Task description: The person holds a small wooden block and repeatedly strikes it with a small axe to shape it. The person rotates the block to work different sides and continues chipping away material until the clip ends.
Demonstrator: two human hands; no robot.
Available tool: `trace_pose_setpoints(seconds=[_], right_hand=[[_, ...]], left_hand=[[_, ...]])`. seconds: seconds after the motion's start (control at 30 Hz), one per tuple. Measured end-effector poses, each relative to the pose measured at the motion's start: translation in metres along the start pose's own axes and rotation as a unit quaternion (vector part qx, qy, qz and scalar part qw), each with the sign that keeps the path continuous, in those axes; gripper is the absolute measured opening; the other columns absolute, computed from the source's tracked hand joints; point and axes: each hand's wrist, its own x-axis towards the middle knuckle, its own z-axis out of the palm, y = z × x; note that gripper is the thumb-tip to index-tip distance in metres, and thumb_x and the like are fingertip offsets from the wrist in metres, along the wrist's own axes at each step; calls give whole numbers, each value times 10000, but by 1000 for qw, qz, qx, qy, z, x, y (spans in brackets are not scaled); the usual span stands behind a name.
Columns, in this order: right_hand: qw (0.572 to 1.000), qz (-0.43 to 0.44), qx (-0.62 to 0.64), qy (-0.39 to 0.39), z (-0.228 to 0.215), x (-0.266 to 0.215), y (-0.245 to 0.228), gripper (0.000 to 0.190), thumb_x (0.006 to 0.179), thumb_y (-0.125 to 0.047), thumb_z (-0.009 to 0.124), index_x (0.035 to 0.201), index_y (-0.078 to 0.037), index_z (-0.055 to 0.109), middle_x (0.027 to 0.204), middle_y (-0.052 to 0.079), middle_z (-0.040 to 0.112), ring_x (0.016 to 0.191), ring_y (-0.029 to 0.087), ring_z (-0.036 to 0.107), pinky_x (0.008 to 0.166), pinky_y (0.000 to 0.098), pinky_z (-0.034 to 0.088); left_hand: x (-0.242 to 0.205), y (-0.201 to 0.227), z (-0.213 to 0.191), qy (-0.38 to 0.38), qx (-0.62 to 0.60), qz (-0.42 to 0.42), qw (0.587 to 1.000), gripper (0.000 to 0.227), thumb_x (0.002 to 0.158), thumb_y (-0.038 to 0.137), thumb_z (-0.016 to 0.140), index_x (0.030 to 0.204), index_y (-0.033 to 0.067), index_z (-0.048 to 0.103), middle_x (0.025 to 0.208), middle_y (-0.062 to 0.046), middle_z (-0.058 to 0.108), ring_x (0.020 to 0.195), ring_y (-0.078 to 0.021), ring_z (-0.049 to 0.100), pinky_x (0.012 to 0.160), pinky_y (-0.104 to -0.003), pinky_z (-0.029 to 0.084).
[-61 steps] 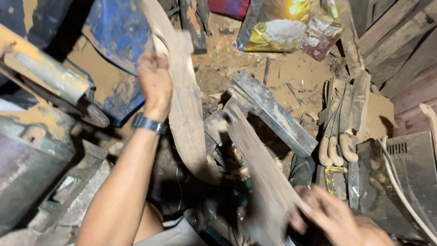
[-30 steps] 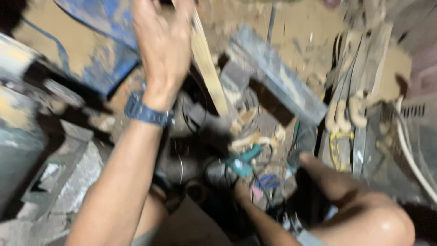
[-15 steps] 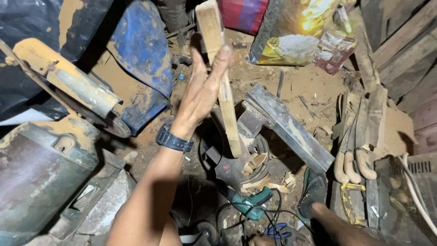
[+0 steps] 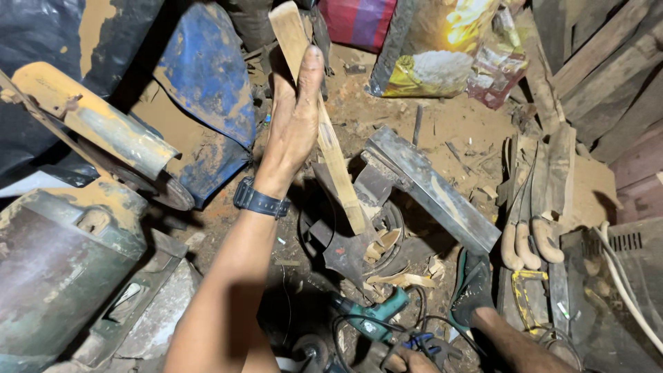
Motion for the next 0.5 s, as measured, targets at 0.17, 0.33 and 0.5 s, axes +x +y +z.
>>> trace_pose_setpoints(seconds=[0.17,0.33,0.5], right_hand=[[1000,-19,-24,-4,-8,-23,-34,301,844,-198,687,1005,55,664,872,289,692,839,394,710,793,475,559],[997,-24,-71,14,-22,-47,-47,292,839,-200,691,988,51,674,855,286,691,826,386,711,790,474,558],[993,-31,-113,14,-20,-46,-21,294,830,-203,699,943,68,673,813,288,673,793,376,708,768,480,554]], left_hand=[[1,-3,9,1,10,20,1000,1043,950,815,374,1535,-47,426,1497,-234,539,1416,-356,537,1198,-452,393],[1,-20,1,10,51,64,997,691,1114,585,461,1342,-60,561,1326,-178,685,1266,-274,661,1085,-415,502],[-5,-49,-6,20,80,172,982,439,1159,360,474,1015,-46,557,930,-146,608,871,-267,576,805,-429,472]])
